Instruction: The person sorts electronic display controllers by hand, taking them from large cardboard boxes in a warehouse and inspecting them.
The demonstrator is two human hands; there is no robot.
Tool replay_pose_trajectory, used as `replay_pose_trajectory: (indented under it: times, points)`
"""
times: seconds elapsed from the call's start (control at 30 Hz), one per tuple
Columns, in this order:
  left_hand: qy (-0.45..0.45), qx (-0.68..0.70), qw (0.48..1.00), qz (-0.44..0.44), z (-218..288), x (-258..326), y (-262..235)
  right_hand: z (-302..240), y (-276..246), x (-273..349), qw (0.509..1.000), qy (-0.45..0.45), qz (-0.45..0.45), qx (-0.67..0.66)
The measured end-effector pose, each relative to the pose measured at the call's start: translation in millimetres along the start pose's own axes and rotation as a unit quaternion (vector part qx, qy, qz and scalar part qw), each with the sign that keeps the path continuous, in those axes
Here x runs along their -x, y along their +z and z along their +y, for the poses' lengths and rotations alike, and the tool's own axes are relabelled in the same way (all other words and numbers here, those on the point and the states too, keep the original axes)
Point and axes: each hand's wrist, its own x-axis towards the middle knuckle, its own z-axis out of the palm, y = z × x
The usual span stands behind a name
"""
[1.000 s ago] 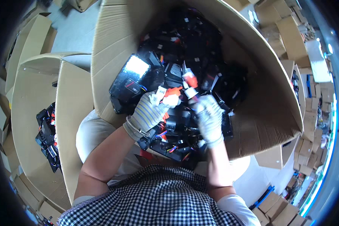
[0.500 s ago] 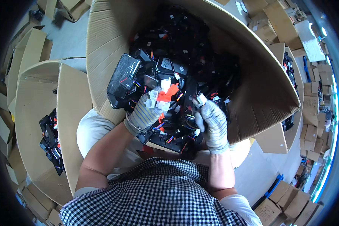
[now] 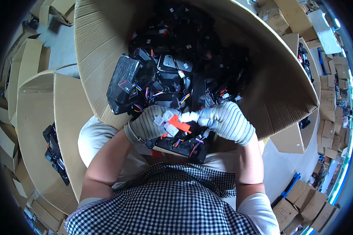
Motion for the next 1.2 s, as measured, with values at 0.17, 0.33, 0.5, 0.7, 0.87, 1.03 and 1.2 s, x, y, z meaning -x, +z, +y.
replay_pose_trajectory:
  times: [0.17,0.33,0.5,0.7,0.87,1.03,1.2]
  points:
    - [0.027,0.032,0.999,0.033,6.0,1.0,15.5,11.8,30.4,20.9,0.996,0.045,-0.030,-0.066]
    - [-0.055,0.008,0.995,-0.078,10.2,0.6,2.6,24.9,75.8,25.4,0.973,0.072,-0.002,-0.220]
    - [-0.143,0.048,0.986,-0.075,3.4,2.5,6.9,36.2,80.8,21.3,0.977,0.073,-0.006,-0.201]
    - [-0.174,-0.003,0.978,-0.116,-1.8,0.5,11.5,46.0,87.8,23.5,0.989,0.055,-0.025,-0.137]
    - [-0.152,0.041,0.981,-0.110,5.0,-1.9,3.4,48.0,85.8,21.7,0.990,0.045,-0.055,-0.118]
    - [-0.131,0.022,0.989,-0.071,5.5,-2.0,12.7,63.9,46.7,-6.8,0.944,0.284,0.115,0.122]
    - [-0.076,0.058,0.995,-0.042,-3.5,-0.4,14.3,100.5,58.0,-68.3,0.950,0.183,0.082,0.238]
